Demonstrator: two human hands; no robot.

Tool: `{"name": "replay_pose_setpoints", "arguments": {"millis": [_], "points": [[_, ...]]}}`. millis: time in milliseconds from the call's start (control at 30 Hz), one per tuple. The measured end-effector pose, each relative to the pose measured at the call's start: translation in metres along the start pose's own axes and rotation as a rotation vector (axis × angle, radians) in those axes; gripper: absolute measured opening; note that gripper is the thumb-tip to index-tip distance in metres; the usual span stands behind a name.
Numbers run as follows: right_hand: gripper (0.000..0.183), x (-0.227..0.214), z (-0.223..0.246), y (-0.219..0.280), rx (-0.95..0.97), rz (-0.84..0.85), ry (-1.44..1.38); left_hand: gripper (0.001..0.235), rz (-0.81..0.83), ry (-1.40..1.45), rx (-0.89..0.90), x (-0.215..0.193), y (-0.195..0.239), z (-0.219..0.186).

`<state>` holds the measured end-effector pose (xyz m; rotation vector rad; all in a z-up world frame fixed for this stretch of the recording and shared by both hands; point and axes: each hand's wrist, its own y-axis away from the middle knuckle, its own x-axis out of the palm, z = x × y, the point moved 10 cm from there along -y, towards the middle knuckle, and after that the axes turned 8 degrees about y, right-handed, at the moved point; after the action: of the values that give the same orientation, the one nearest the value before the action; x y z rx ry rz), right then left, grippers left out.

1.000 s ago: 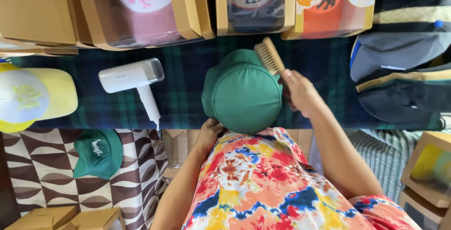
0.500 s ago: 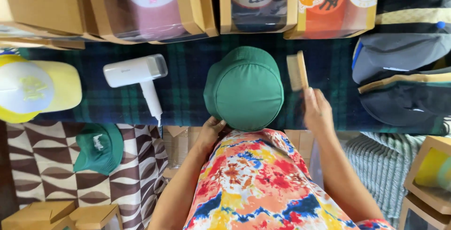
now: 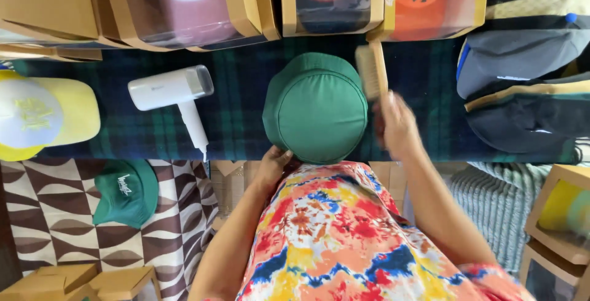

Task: The person uses a wooden brush to clean the exterior and interior of a green cap. They hold the cap with one hand while brushing with the other, turning the cap over to access different surfaces.

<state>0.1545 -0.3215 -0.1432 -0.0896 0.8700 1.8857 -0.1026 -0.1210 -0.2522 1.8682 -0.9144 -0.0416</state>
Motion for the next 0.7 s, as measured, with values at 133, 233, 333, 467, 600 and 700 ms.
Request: {"name": "replay_pose_setpoints", "arguments": {"millis": [133, 233, 333, 467, 600, 700], "points": [[0.047, 0.016, -0.113, 0.019, 0.182, -0.058, -0.078, 0.022, 0.016, 0.065, 0.038, -0.009, -0.017, 0.01], [0.049, 0.003, -0.109, 0.038, 0.165, -0.122, -0.041, 0.022, 0.044, 0.057, 0.077, -0.003, -0.017, 0.006], [0.048, 0.008, -0.104, 0.06, 0.143, -0.175, -0.117, 0.025, 0.038, 0.041, 0.073, -0.004, -0.006, 0.012], [0.029, -0.019, -0.123, 0.016, 0.123, -0.144, -0.032, 0.025, 0.047, 0.051, 0.09, 0.006, -0.008, -0.007], [0.034, -0.032, 0.031, 0.015, -0.07, -0.011, 0.079, 0.025, 0.042, 0.076, 0.051, 0.011, 0.0, -0.003], [0.04, 0.001, 0.045, -0.032, -0.08, 0.149, 0.233, 0.025, 0.042, 0.058, 0.077, 0.013, -0.006, -0.001]]}}
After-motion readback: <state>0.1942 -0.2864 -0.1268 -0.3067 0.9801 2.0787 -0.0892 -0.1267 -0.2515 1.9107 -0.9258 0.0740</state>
